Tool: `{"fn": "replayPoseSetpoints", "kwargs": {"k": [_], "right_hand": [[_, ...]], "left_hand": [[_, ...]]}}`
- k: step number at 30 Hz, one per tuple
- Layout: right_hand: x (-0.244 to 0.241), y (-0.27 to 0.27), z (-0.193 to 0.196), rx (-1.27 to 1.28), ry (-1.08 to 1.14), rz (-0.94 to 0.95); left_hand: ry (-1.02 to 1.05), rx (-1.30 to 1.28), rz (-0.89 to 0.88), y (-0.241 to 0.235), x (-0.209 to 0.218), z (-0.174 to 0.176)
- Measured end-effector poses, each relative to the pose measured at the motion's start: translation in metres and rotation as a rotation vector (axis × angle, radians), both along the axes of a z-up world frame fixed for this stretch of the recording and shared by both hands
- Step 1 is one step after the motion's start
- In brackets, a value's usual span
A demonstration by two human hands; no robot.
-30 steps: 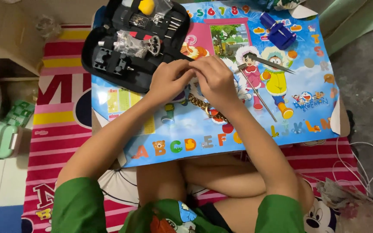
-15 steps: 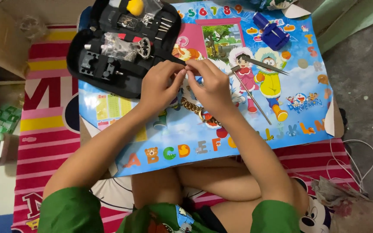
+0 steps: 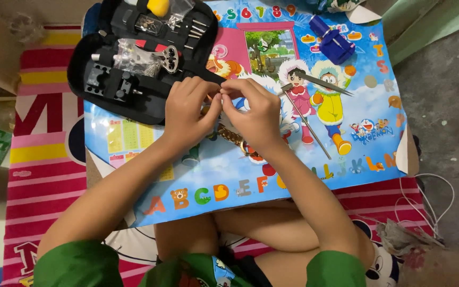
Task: The person is repairing a gold wristwatch by removing and reattaching the watch band links. They use a small tool to push out the pins and then reinsert them to secure the band.
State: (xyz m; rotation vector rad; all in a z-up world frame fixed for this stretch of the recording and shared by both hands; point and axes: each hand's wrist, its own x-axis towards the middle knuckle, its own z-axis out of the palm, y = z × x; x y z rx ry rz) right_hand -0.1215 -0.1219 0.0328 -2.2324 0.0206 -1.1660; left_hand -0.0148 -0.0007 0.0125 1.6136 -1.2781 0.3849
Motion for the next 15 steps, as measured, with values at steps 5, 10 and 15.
{"fn": "replayPoseSetpoints", "kwargs": {"k": [5, 10, 15], "right_hand": [[0.0, -0.007, -0.004, 0.146, 0.06, 0.049], [0.002, -0.024, -0.021, 0.459, 0.178, 0.171], [0.0, -0.029, -0.02, 0.621, 0.311, 0.169]], "left_hand": [[-0.013, 0.033, 0.007, -0.002, 0.0, -0.001], [-0.018, 0.07, -0.024, -0.002, 0.005, -0.004], [-0.012, 0.055, -0.125, -0.004, 0.005, -0.005]]}}
